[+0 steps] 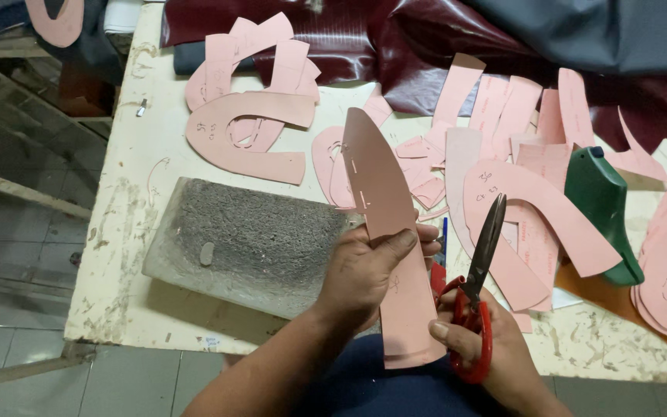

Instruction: The person aligns a stack of pink shoe-upper cutouts on a padded work block and traces a line along the edge with a blue pen. They then pick up red-handled scissors and trim along the marked edge, rotating the curved piece in their hands as they cut, and finally hold and bend the trimmed piece.

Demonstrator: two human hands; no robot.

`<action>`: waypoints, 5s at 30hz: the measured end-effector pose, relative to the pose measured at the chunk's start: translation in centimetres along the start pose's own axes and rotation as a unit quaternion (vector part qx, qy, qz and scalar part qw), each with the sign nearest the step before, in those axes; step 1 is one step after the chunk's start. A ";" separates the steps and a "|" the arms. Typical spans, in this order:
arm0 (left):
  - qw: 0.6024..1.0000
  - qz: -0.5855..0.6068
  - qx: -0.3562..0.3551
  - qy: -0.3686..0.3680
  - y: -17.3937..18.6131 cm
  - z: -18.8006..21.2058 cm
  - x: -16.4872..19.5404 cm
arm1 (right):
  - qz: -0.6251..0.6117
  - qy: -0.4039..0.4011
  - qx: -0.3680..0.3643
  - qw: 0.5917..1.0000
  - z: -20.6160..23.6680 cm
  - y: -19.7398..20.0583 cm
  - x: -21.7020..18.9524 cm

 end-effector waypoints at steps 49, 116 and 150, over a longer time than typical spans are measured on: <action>0.960 -0.192 -0.150 0.141 0.5 3.7 -2.6 | 0.008 0.017 0.107 0.994 1.5 0.9 -1.4; 0.953 0.040 -0.297 0.048 4.2 -0.3 -2.9 | -0.011 0.138 -0.019 0.990 3.3 -2.8 -4.9; 0.958 -0.241 0.035 -0.148 -0.9 2.4 3.2 | 0.031 0.149 -0.111 0.982 1.5 -3.9 -2.4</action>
Point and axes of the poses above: each hand's wrist, its own z-axis away from the middle knuckle, its own y-axis out of the back of the hand, x = y × z, the point moved 8 cm from there along -z, towards the middle knuckle, and after that the axes turned 2 degrees about z, right-handed, at the moved point
